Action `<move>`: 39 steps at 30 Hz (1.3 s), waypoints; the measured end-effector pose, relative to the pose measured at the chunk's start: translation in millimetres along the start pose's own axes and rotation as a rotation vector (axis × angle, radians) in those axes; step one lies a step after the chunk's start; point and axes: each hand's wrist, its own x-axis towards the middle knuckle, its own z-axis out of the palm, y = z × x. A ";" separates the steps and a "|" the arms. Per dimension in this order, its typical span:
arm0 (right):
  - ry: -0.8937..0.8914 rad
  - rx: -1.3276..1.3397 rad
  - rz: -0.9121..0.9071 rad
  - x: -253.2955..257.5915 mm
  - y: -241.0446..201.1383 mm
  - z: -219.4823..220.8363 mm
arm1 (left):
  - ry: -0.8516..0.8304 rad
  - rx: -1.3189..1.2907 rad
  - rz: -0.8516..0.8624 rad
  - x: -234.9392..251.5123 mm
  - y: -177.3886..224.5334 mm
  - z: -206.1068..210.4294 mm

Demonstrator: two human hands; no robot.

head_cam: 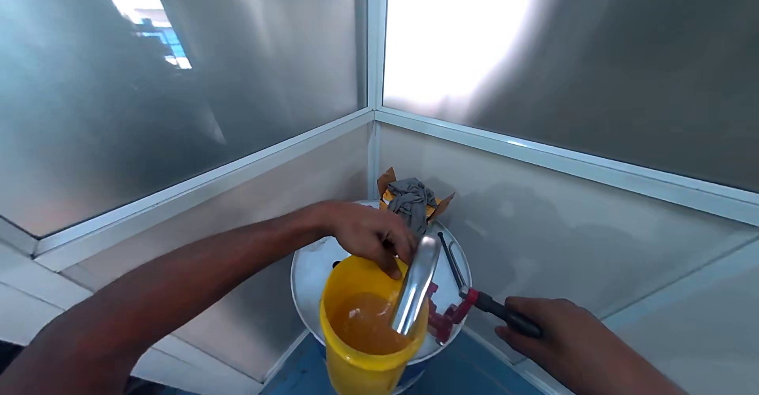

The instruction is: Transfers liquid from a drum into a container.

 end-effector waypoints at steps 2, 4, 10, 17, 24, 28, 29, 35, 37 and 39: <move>0.042 -0.041 0.023 -2.7 -4.5 0.3 | 0.016 -0.001 0.028 -1.0 -2.1 0.9; 0.114 -0.098 0.074 -2.9 -8.2 3.5 | 0.025 -0.020 0.047 -0.9 -4.1 3.2; 0.151 -0.240 0.201 24.3 -6.1 -6.1 | 0.067 -0.048 0.052 9.7 -1.9 16.8; 0.073 -0.282 0.227 39.4 -5.0 -21.2 | 0.175 -0.036 0.014 10.3 -0.8 32.1; 0.118 -0.225 0.302 158.9 39.6 -14.6 | 0.208 -0.037 -0.027 9.4 4.8 37.7; 0.063 -0.224 0.292 213.0 72.2 43.5 | 0.220 -0.075 -0.005 9.4 4.1 36.5; 0.033 -0.211 0.274 217.0 81.5 68.8 | 0.221 -0.082 -0.007 9.5 4.6 37.8; -0.098 -0.115 0.136 170.0 99.2 205.9 | 0.198 -0.104 -0.022 7.8 4.0 34.2; -0.171 -0.039 0.108 130.0 94.7 227.6 | 0.196 -0.107 -0.021 4.6 3.8 33.5; -0.240 0.061 0.102 98.0 84.2 242.5 | 0.216 -0.091 -0.019 -4.9 3.9 31.7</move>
